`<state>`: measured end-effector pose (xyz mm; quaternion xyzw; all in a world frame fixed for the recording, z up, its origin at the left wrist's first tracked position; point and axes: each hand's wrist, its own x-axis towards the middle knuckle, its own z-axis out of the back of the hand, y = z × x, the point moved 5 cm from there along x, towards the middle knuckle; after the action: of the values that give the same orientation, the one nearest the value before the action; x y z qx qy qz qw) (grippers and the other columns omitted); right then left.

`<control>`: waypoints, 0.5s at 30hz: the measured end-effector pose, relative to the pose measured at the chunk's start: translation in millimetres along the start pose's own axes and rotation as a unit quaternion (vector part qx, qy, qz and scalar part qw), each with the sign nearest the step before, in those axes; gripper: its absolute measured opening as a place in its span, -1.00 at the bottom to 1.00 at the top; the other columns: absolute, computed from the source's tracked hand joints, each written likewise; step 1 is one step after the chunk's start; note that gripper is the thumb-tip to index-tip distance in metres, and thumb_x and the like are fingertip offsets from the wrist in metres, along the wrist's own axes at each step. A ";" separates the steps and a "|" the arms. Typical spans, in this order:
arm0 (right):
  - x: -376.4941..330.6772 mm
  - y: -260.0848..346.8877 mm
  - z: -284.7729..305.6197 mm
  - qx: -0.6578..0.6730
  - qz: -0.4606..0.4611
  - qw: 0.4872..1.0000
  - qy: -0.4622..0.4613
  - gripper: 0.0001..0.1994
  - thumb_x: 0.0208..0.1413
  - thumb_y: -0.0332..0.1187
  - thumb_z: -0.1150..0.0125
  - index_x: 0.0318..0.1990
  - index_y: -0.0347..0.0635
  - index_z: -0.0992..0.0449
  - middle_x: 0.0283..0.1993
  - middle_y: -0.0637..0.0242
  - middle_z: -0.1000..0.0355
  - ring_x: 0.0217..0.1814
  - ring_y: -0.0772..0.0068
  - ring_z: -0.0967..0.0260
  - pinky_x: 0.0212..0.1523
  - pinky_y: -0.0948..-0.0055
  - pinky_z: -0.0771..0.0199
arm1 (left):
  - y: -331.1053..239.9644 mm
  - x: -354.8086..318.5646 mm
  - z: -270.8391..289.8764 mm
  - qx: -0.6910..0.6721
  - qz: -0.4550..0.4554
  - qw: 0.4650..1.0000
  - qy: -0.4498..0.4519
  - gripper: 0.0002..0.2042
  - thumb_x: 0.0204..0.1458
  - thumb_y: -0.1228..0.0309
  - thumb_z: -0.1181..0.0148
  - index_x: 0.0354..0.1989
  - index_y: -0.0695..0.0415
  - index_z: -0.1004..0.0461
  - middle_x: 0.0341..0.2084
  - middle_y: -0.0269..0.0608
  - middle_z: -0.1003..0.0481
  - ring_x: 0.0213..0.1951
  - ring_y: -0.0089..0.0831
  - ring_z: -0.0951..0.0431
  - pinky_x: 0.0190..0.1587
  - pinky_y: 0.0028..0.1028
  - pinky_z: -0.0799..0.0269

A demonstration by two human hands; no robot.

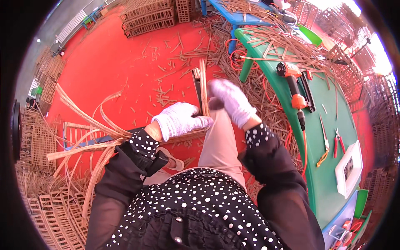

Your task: Assembling a wicker frame by attaching and stapling bamboo/wicker strips.

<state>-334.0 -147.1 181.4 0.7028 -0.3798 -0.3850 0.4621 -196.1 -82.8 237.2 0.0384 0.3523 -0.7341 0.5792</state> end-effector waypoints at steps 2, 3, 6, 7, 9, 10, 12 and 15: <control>-17.9 -14.4 -14.1 0.002 -0.031 0.997 0.074 -0.63 0.10 -0.23 -0.11 -0.03 -0.28 -0.38 -0.25 0.37 -0.42 -0.27 0.58 -0.37 -0.21 0.53 -0.39 | 1.5 -3.4 -1.7 -0.003 0.008 1.000 -0.012 -0.30 -0.09 -0.28 0.06 -0.24 0.24 -0.49 -0.30 0.14 -0.49 -0.18 0.01 -0.48 -0.14 -0.19 -0.37; -22.9 -13.8 -16.8 0.030 -0.038 0.996 0.071 -0.66 0.10 -0.28 -0.11 -0.03 -0.30 -0.37 -0.26 0.36 -0.43 -0.27 0.56 -0.37 -0.22 0.52 -0.40 | 3.6 -5.3 -3.2 -0.009 0.014 1.000 -0.025 -0.30 -0.09 -0.28 0.06 -0.24 0.23 -0.50 -0.31 0.13 -0.49 -0.18 0.01 -0.49 -0.15 -0.19 -0.37; -20.2 0.8 -23.6 -0.096 -0.030 0.992 0.078 -0.69 0.07 -0.31 -0.12 -0.10 -0.34 -0.42 -0.27 0.33 -0.43 -0.27 0.55 -0.37 -0.21 0.51 -0.40 | 5.3 -3.0 -8.9 -0.012 -0.015 0.998 -0.051 -0.48 -0.01 -0.11 0.00 -0.26 0.15 -0.51 -0.40 0.09 -0.50 -0.28 -0.01 -0.50 -0.25 -0.20 -0.36; -14.0 4.1 -21.8 -0.091 -0.027 0.993 0.076 -0.69 0.07 -0.31 -0.12 -0.10 -0.34 -0.42 -0.27 0.33 -0.43 -0.27 0.55 -0.37 -0.21 0.51 -0.40 | 6.3 -0.3 -6.4 -0.008 0.000 0.999 -0.047 -0.49 -0.01 -0.11 0.00 -0.23 0.13 -0.51 -0.38 0.08 -0.50 -0.27 -0.02 -0.50 -0.24 -0.20 -0.37; -6.0 9.2 -24.4 -0.232 0.002 0.961 0.150 -0.70 0.09 -0.28 -0.09 -0.12 -0.33 -0.43 -0.24 0.30 -0.45 -0.22 0.57 -0.38 -0.16 0.54 -0.38 | 3.4 3.0 -0.8 0.016 -0.001 0.999 -0.048 -0.44 -0.04 -0.16 0.02 -0.23 0.14 -0.51 -0.37 0.07 -0.51 -0.25 -0.02 -0.50 -0.23 -0.19 -0.37; -9.4 16.2 -24.6 -0.211 0.001 0.963 0.168 -0.71 0.09 -0.28 -0.09 -0.16 -0.35 -0.46 -0.26 0.32 -0.45 -0.22 0.59 -0.36 -0.15 0.55 -0.36 | 2.7 0.9 0.0 0.030 0.003 0.998 -0.055 -0.39 -0.06 -0.22 0.04 -0.23 0.14 -0.50 -0.36 0.06 -0.51 -0.24 -0.01 -0.50 -0.21 -0.18 -0.38; -4.3 20.3 -22.8 -0.237 0.034 0.955 0.175 -0.70 0.08 -0.28 -0.10 -0.15 -0.35 -0.46 -0.27 0.32 -0.45 -0.21 0.57 -0.36 -0.13 0.53 -0.36 | 2.2 4.8 4.2 0.076 0.018 0.995 -0.064 -0.36 -0.09 -0.29 0.07 -0.27 0.12 -0.49 -0.38 0.04 -0.52 -0.26 -0.02 -0.51 -0.23 -0.16 -0.41; -10.7 29.9 -19.1 -0.262 0.077 0.947 0.169 -0.69 0.04 -0.30 -0.12 -0.12 -0.34 -0.45 -0.26 0.29 -0.45 -0.18 0.55 -0.35 -0.14 0.46 -0.38 | -9.0 8.1 5.5 0.122 0.014 0.988 -0.096 -0.39 -0.06 -0.27 0.09 -0.31 0.11 -0.48 -0.42 0.01 -0.52 -0.31 -0.04 -0.53 -0.27 -0.14 -0.42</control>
<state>-326.8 -139.3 216.8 0.5803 -0.2346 -0.3100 0.7156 -204.7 -91.8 241.9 0.0429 0.2022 -0.7637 0.6116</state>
